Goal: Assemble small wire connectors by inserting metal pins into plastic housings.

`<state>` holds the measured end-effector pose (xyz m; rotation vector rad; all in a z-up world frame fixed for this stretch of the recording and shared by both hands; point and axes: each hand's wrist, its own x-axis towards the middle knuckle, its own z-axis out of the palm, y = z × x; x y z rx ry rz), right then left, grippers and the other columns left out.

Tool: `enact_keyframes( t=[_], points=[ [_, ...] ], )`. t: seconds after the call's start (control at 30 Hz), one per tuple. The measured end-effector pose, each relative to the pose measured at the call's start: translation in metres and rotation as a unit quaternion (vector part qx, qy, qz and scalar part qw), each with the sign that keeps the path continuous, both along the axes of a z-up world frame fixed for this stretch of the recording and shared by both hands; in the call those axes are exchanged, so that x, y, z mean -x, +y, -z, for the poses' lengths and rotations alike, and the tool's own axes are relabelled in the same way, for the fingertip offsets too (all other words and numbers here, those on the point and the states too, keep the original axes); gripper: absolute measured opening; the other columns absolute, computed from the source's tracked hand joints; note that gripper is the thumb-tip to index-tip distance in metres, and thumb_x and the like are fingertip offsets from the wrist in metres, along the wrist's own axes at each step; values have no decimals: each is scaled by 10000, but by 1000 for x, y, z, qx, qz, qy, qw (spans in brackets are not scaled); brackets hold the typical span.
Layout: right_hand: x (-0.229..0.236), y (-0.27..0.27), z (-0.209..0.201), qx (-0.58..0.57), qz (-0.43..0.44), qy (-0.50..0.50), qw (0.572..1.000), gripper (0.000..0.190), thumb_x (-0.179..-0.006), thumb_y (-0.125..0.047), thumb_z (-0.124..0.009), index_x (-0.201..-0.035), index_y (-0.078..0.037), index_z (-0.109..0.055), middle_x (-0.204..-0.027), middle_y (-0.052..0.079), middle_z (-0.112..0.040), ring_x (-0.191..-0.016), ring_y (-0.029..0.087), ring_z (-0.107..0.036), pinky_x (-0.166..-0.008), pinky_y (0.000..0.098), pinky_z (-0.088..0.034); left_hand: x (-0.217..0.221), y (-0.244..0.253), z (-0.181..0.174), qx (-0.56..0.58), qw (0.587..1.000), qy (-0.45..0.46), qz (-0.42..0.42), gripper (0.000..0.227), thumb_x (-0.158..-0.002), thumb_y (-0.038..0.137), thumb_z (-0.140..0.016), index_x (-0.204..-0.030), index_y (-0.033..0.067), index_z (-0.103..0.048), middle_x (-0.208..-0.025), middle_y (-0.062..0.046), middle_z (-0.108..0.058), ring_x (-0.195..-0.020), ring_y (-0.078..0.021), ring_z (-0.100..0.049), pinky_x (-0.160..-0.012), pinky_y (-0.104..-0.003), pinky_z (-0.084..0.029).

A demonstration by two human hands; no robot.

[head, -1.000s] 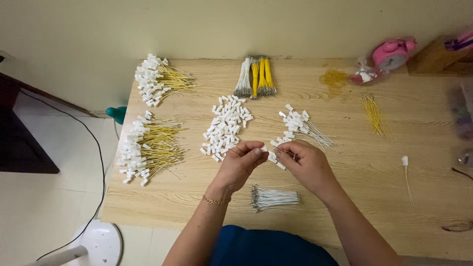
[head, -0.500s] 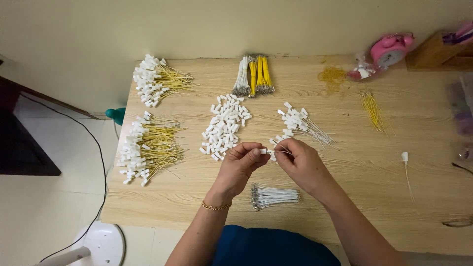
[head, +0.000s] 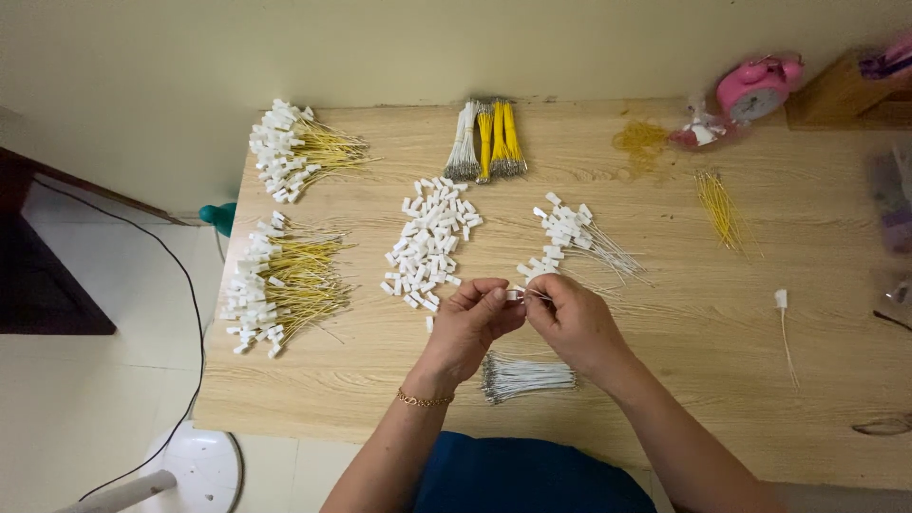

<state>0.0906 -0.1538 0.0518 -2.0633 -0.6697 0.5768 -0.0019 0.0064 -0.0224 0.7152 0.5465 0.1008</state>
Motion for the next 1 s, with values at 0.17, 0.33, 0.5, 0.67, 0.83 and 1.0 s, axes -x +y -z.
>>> enact_keyframes(
  t=[0.17, 0.33, 0.5, 0.67, 0.83, 1.0],
  points=[
    [-2, 1, 18, 4, 1, -36, 999, 151, -959, -237, -652, -1012, -104, -699, -849, 171, -706, -860, 375, -724, -753, 462, -562, -2, -5, -4, -3, 1000, 25, -8, 146, -962, 79, -706, -1105, 54, -695, -1001, -174, -769, -911, -344, -777, -845, -469, -649],
    [-2, -5, 39, 29, -9, -47, 998, 154, -959, -242, -653, -1035, -115, -697, -890, 168, -723, -918, 382, -726, -801, 487, -563, -6, -19, 5, -33, 998, 55, -28, 183, -941, 69, -743, -1113, 25, -699, -972, -129, -736, -911, -342, -769, -848, -478, -644],
    [-3, -15, 92, -9, -13, 17, 1000, 154, -959, -121, -632, -1068, -57, -719, -939, 204, -747, -979, 405, -730, -868, 492, -562, 3, -10, 44, -143, 986, 82, 33, 304, -892, 115, -810, -1164, 42, -695, -955, -53, -718, -843, -183, -751, -753, -281, -645],
    [-8, -25, 134, 9, 22, -40, 999, 149, -939, -157, -683, -1034, -61, -746, -943, 209, -743, -995, 416, -706, -868, 496, -554, 32, 50, 83, -552, 777, 294, 75, 355, -904, 376, -778, -1196, 183, -720, -1040, -96, -760, -976, -338, -753, -837, -477, -606],
    [-19, -34, 160, 34, 4, -96, 995, 150, -936, -129, -684, -1035, -49, -762, -944, 218, -733, -1000, 426, -702, -902, 498, -549, 66, 72, 110, -606, 684, 401, 67, 561, -800, 487, -849, -1215, 164, -655, -967, -74, -708, -944, -345, -745, -834, -511, -607],
    [-27, -26, 141, 52, 13, -95, 994, 188, -978, -178, -658, -1096, -101, -783, -1000, 173, -759, -1006, 379, -725, -895, 454, -563, 73, 68, 135, -658, 642, 382, 96, 377, -842, 449, -779, -1072, 166, -687, -975, -74, -647, -898, -381, -741, -764, -506, -618]
  ],
)
